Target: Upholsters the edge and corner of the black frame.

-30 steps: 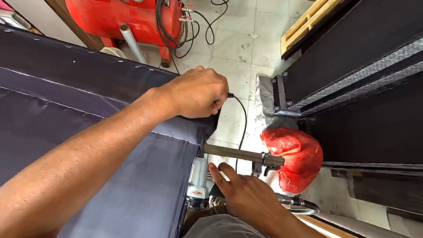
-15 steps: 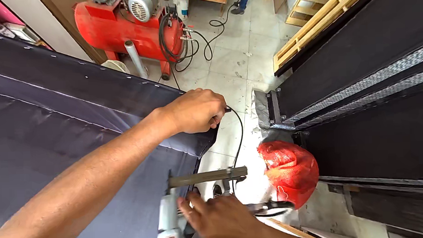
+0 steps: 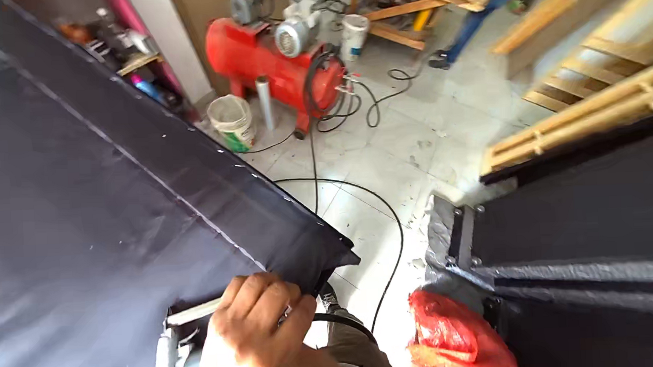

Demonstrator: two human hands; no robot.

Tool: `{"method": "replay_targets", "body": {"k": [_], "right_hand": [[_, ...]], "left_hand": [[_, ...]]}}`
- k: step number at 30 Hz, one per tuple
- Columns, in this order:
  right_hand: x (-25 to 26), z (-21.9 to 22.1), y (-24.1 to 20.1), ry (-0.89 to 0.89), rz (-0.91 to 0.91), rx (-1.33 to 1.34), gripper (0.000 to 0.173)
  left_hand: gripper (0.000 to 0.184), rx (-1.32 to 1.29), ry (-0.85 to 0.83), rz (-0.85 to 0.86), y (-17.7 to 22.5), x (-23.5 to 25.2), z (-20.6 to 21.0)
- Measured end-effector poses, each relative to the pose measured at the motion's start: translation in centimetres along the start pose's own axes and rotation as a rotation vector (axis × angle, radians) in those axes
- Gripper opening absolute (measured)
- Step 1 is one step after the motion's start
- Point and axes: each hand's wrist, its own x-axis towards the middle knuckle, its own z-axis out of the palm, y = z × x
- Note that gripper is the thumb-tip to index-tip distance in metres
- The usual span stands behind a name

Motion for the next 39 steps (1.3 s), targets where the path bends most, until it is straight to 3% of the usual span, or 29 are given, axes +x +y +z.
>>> {"method": "replay_targets", "body": {"k": [1,2,4,6,7,9,11,13,14,18,21,25,29,33,39], "right_hand": [[-3.0,0.9,2.4,0.375,0.05,0.044,0.016],[-5.0,-0.1,4.4,0.627,0.126,0.083,0.013],[-6.6,-4.4,8.4,0.815,0.3,0.028,0.028],[-6.1,-6.6,11.1,0.746,0.32,-0.017,0.042],[-5.7,-6.8,11.7,0.705,0.286,0.037,0.036],[-5.2,-7.1,11.7,0.616,0.224,0.342,0.021],[-5.5,-8.4,11.8,0.451,0.178,0.8,0.021],[-6.1,-10.1,13.9,0.267,0.067,0.986,0.025],[-6.2,-11.1,15.4,0.231,-0.027,0.915,0.026],[-4.2,-14.9,19.1,0.45,-0.306,0.228,0.012],[-1.3,-15.1,19.3,0.32,-0.553,-0.014,0.026],[0.5,-14.7,20.2,0.238,-0.703,0.029,0.015],[0.9,-14.2,21.0,0.276,-0.732,0.187,0.01],[1.7,-14.1,20.6,0.298,-0.747,0.265,0.007],[1.8,-16.0,19.9,0.169,-0.674,0.259,0.016]], "left_hand": [[0.01,0.03,0.033,-0.056,1.0,-0.3,0.6],[0.008,0.061,0.071,-0.119,1.9,-0.4,1.3],[0.007,0.143,0.152,-0.235,3.6,-0.4,3.1],[0.011,0.227,0.169,-0.319,5.0,0.3,4.7],[0.014,0.264,0.163,-0.35,5.6,0.8,5.4],[0.018,0.337,0.156,-0.383,6.5,1.5,6.3],[0.019,0.388,0.167,-0.391,7.0,2.1,6.6],[0.015,0.399,0.196,-0.365,7.3,2.8,6.5],[0.014,0.394,0.199,-0.351,7.7,3.0,6.3],[0.017,0.394,0.179,-0.355,9.0,2.9,6.0],[0.018,0.399,0.189,-0.381,9.5,3.0,6.7],[0.015,0.241,0.18,-0.41,9.6,3.2,6.7],[0.021,0.029,0.232,-0.59,8.6,3.6,5.2],[0.021,0.243,0.035,-0.693,7.6,5.1,5.4],[0.015,0.4,0.093,-0.537,7.8,5.5,6.4]]}}
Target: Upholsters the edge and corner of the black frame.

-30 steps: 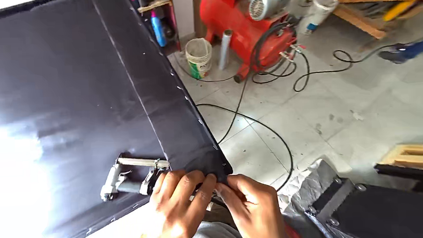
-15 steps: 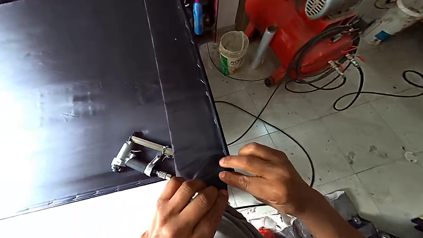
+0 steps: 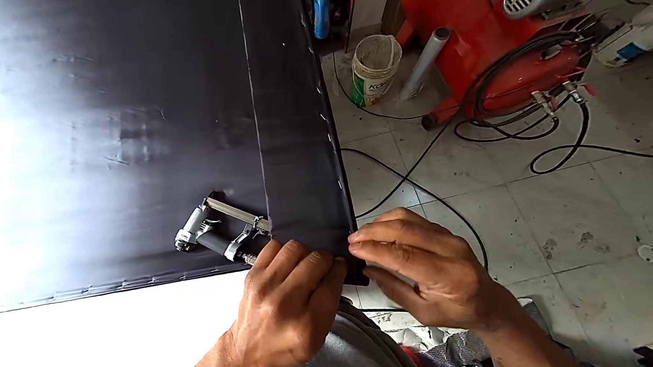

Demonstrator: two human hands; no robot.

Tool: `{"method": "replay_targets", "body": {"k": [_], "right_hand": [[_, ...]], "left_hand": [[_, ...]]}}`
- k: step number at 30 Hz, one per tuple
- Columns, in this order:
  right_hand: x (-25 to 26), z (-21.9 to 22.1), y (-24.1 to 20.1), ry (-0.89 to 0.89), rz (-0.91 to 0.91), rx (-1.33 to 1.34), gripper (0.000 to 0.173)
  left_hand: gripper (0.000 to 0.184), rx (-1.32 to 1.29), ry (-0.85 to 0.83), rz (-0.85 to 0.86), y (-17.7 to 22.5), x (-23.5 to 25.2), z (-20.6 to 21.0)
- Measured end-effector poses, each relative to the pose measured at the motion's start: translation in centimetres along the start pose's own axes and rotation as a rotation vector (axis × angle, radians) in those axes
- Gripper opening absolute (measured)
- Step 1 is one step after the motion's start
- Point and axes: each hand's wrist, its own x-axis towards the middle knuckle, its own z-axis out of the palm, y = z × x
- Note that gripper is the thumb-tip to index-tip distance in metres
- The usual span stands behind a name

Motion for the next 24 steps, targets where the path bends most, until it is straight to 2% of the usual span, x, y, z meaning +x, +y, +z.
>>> {"method": "replay_targets", "body": {"k": [3,8,10,12,14,18,21,24], "right_hand": [[-0.3,0.1,-0.4,-0.041,-0.075,-0.177,0.011],[0.1,0.5,-0.1,0.014,-0.11,-0.17,0.007],[0.2,0.5,0.0,0.024,-0.116,-0.124,0.007],[-0.2,0.5,0.0,0.005,-0.133,-0.119,0.009],[-0.8,0.4,0.0,-0.039,-0.167,-0.159,0.011],[-0.3,-0.6,-0.7,-0.204,-0.269,-0.291,0.015],[0.9,-1.0,-1.4,-0.315,-0.334,-0.401,0.02],[1.5,-1.0,-2.6,-0.421,-0.31,-0.529,0.024]], "left_hand": [[0.013,0.036,0.046,0.04,0.2,-0.4,0.5],[0.015,0.018,0.086,-0.164,0.6,-0.3,1.8],[0.008,0.046,0.153,-0.129,0.6,-0.5,2.2],[0.009,0.049,0.183,-0.042,0.6,-1.1,2.1],[0.013,-0.023,0.12,0.013,0.2,-1.5,1.6],[0.024,-0.115,-0.112,0.071,-1.7,-2.3,0.3],[0.026,-0.145,-0.202,0.168,-3.0,-2.3,0.1],[0.028,-0.178,-0.272,0.244,-4.0,-1.6,-0.1]]}}
